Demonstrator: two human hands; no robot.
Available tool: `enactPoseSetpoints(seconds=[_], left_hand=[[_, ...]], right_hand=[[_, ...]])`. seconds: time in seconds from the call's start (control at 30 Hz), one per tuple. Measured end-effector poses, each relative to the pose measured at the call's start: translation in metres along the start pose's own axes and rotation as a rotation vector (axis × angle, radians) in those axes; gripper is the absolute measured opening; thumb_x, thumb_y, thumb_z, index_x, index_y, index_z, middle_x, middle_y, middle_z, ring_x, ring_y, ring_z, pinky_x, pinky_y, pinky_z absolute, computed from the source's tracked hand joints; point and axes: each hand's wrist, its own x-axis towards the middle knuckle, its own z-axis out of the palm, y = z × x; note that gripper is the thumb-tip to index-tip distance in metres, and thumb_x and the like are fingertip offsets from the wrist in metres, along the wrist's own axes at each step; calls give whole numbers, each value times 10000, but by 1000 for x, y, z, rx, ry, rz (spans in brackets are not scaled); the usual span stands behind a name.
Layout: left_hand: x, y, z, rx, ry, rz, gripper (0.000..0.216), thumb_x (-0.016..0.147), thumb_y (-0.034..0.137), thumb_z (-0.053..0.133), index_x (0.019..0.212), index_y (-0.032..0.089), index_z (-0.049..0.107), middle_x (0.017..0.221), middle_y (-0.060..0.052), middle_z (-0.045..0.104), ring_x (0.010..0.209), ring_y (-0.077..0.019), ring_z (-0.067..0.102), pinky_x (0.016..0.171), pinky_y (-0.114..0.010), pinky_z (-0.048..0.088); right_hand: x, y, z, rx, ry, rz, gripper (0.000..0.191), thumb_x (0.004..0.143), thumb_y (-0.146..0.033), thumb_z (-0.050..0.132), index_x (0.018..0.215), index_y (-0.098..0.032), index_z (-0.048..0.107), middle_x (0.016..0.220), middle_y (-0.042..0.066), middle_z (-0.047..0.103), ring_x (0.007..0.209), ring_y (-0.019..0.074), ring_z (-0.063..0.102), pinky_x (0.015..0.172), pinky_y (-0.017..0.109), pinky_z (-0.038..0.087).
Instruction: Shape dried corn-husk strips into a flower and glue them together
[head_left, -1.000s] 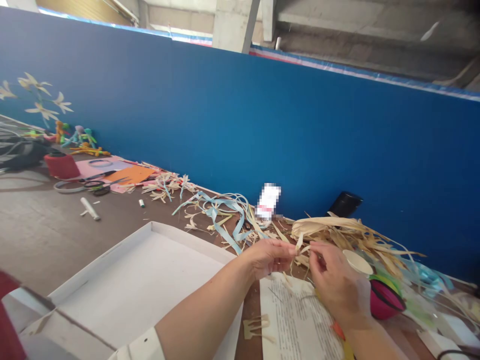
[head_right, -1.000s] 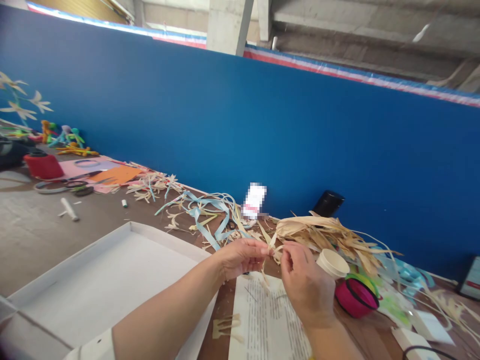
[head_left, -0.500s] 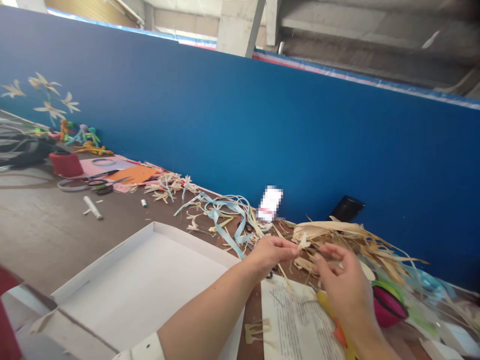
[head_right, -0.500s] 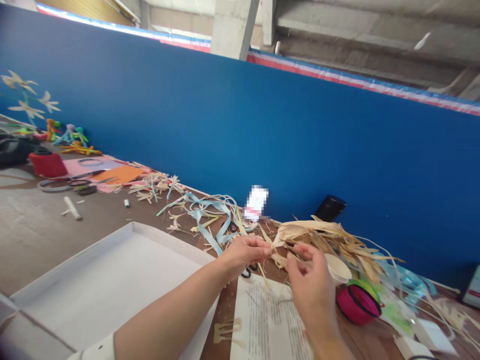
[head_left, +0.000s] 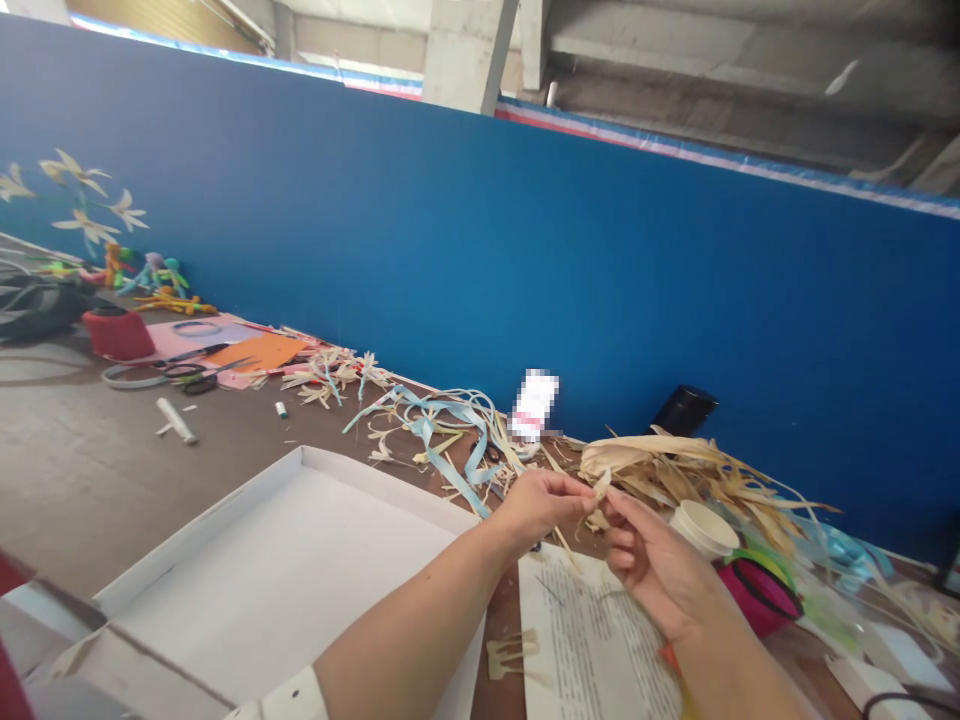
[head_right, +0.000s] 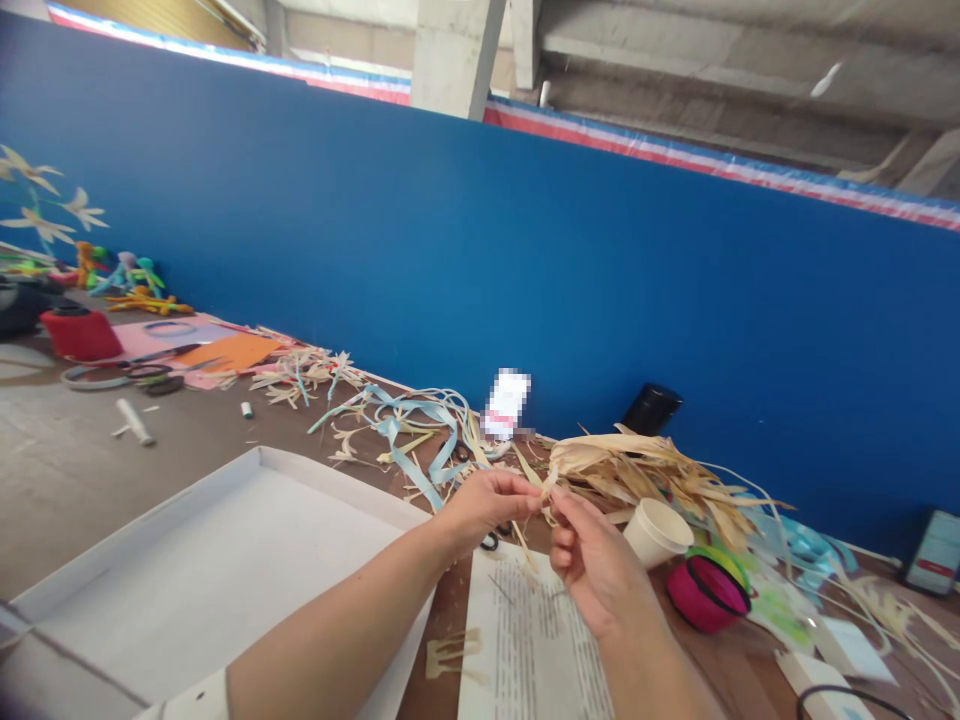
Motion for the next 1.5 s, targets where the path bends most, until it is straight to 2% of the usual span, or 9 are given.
enactPoseSetpoints(seconds=[0.17,0.37,0.57,0.9,1.03,1.27,1.5], left_hand=[[2,-2,-1,-22,0,-3,377,570,381,770,810,101,692,635,-10,587,564,-70,468,572,-208,337],[0,0,1,-124,-40,-12,411,541,395,788,806,95,692,631,-14,584,569,-70,465,597,-214,344],[-1,2,2,-136,-65,-16,406,536,395,790,789,93,694,625,-12,577,553,-61,440,582,-213,329],[-1,2,2,-123,-59,-26,371,545,370,788,778,97,695,600,-4,571,544,-62,462,573,-212,334],[2,-1,1,-101,-16,-19,410,536,398,791,813,109,703,624,-9,591,538,-59,468,574,-213,357],[0,4,2,-26,85,7,383,543,393,784,796,115,708,620,-11,601,553,-71,487,569,-209,373],[0,1,3,2,67,39,347,565,379,769,771,108,703,628,-9,585,562,-70,472,557,-205,359]], right_hand=[[4,-1,1,-25,2,-26,248,657,-244,780,823,-158,617,728,-44,496,465,2,371,330,103,312],[2,-5,-1,63,-11,35,221,685,-214,744,858,-154,621,768,-22,526,469,6,355,334,118,314],[3,-4,-5,25,-48,-12,239,682,-232,757,865,-159,621,754,-26,515,483,8,364,351,115,318],[2,-2,-6,-96,5,-89,269,604,-262,804,791,-153,645,718,-38,486,488,12,355,356,118,311],[-2,-4,-5,-176,75,-165,338,567,-300,822,836,-161,670,800,-19,529,518,25,382,358,126,319],[-7,-3,-1,-239,125,-202,360,569,-339,815,858,-170,684,869,6,581,535,35,412,370,127,336],[-6,-4,1,-243,144,-198,384,550,-349,822,860,-172,680,752,-13,562,524,42,428,374,118,345]])
